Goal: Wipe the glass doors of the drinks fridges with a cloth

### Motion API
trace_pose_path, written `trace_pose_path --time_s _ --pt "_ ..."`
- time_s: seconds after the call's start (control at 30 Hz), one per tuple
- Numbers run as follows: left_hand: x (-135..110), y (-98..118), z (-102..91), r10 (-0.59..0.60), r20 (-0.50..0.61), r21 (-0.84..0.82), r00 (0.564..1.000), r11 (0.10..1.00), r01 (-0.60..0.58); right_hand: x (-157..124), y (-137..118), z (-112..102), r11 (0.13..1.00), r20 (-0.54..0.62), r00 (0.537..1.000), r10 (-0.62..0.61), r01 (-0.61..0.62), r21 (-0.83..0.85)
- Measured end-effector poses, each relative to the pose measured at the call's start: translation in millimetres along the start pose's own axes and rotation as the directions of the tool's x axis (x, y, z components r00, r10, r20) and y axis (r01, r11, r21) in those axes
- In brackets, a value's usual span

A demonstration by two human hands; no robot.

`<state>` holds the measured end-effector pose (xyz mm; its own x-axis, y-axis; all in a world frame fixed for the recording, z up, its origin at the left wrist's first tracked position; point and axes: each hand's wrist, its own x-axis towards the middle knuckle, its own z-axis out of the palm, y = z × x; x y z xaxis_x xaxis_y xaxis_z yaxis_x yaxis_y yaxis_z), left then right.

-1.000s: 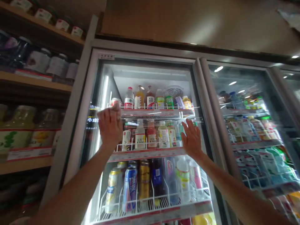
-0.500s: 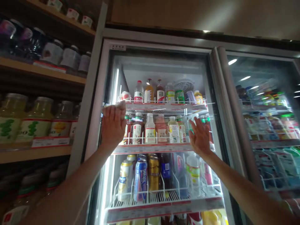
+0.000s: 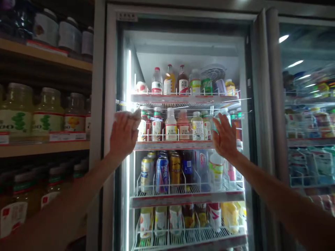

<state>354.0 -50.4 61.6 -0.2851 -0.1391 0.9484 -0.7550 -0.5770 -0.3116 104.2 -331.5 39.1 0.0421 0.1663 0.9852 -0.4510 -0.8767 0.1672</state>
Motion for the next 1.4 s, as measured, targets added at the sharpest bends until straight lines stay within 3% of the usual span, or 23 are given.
trace_pose_path --time_s 0.07,0.13,0.23,0.3,0.33,0.37,0.43,0.47,0.5,0.57,0.63,0.7,0.77,0.8,0.83,0.93,1.0,1.03,1.1,1.2,1.27,1.3,1.4 --pt "-13 15 1.3 0.016 0.041 -0.035 0.999 0.999 -0.015 -11 1 -4 1.000 0.031 0.999 -0.010 0.010 0.003" --pt "-44 55 0.9 0.197 0.151 -0.104 0.969 0.978 -0.183 -25 -3 -7 1.000 0.069 0.997 -0.024 0.023 0.014" --pt "-92 117 -1.1 0.554 0.186 -0.226 0.812 0.828 -0.513 -43 -10 -10 0.999 0.120 0.992 -0.049 0.046 0.025" --pt "-97 132 1.2 0.646 0.148 -0.265 0.749 0.756 -0.599 -51 -12 -13 0.998 0.150 0.987 -0.061 0.059 0.020" --pt "-89 129 3.9 0.624 0.144 -0.267 0.768 0.772 -0.577 -54 -11 -15 0.998 0.160 0.985 -0.063 0.062 0.012" --pt "-74 121 7.6 0.551 0.147 -0.255 0.822 0.824 -0.507 -56 -8 -17 0.998 0.164 0.985 -0.063 0.063 0.003" --pt "-34 102 15.9 0.297 0.148 -0.197 0.943 0.944 -0.266 -59 0 -22 0.998 0.155 0.986 -0.058 0.061 -0.017" --pt "-16 96 19.7 0.178 0.137 -0.175 0.974 0.972 -0.153 -61 5 -24 0.998 0.145 0.988 -0.053 0.058 -0.026" --pt "-3 94 22.5 0.107 0.128 -0.164 0.986 0.983 -0.085 -63 9 -27 0.998 0.137 0.989 -0.049 0.055 -0.036" --pt "2 107 24.6 0.143 0.145 -0.161 0.979 0.980 -0.119 -70 15 -32 0.997 0.141 0.989 -0.048 0.056 -0.051" --pt "-20 137 22.9 0.367 0.181 -0.198 0.913 0.923 -0.331 -79 17 -36 0.996 0.164 0.985 -0.055 0.065 -0.057" --pt "-49 167 21.7 0.615 0.163 -0.277 0.772 0.779 -0.562 -87 18 -41 0.996 0.189 0.980 -0.067 0.078 -0.051" --pt "-61 181 24.3 0.744 0.128 -0.340 0.656 0.654 -0.676 -90 21 -45 0.995 0.196 0.977 -0.084 0.093 -0.040" --pt "-54 180 27.2 0.754 0.123 -0.347 0.645 0.642 -0.684 -89 24 -47 0.994 0.187 0.978 -0.089 0.098 -0.039" --pt "-39 174 30.9 0.724 0.128 -0.333 0.678 0.675 -0.658 -86 28 -49 0.994 0.170 0.981 -0.089 0.098 -0.042" --pt "32 149 42.4 0.438 0.117 -0.216 0.891 0.887 -0.408 -72 41 -55 0.995 0.100 0.993 -0.062 0.069 -0.073" --pt "69 145 47.6 0.243 0.072 -0.153 0.967 0.961 -0.230 -63 47 -58 0.995 0.069 0.997 -0.043 0.049 -0.091" --pt "77 151 49.0 0.207 0.056 -0.138 0.977 0.971 -0.197 -60 49 -59 0.994 0.065 0.997 -0.040 0.046 -0.097" --pt "68 174 49.8 0.289 0.056 -0.140 0.956 0.950 -0.279 -57 51 -61 0.993 0.073 0.996 -0.050 0.058 -0.103" --pt "32 210 50.3 0.586 0.072 -0.210 0.807 0.800 -0.562 -61 53 -61 0.990 0.084 0.992 -0.092 0.101 -0.102" --pt "27 214 53.4 0.681 0.058 -0.244 0.730 0.719 -0.651 -63 58 -61 0.988 0.092 0.990 -0.108 0.118 -0.101" --pt "36 207 55.9 0.665 0.051 -0.238 0.745 0.733 -0.637 -63 61 -62 0.988 0.095 0.990 -0.109 0.119 -0.103" --pt "94 170 64.2 0.363 0.007 -0.144 0.932 0.922 -0.358 -59 74 -67 0.986 0.081 0.993 -0.090 0.100 -0.132"
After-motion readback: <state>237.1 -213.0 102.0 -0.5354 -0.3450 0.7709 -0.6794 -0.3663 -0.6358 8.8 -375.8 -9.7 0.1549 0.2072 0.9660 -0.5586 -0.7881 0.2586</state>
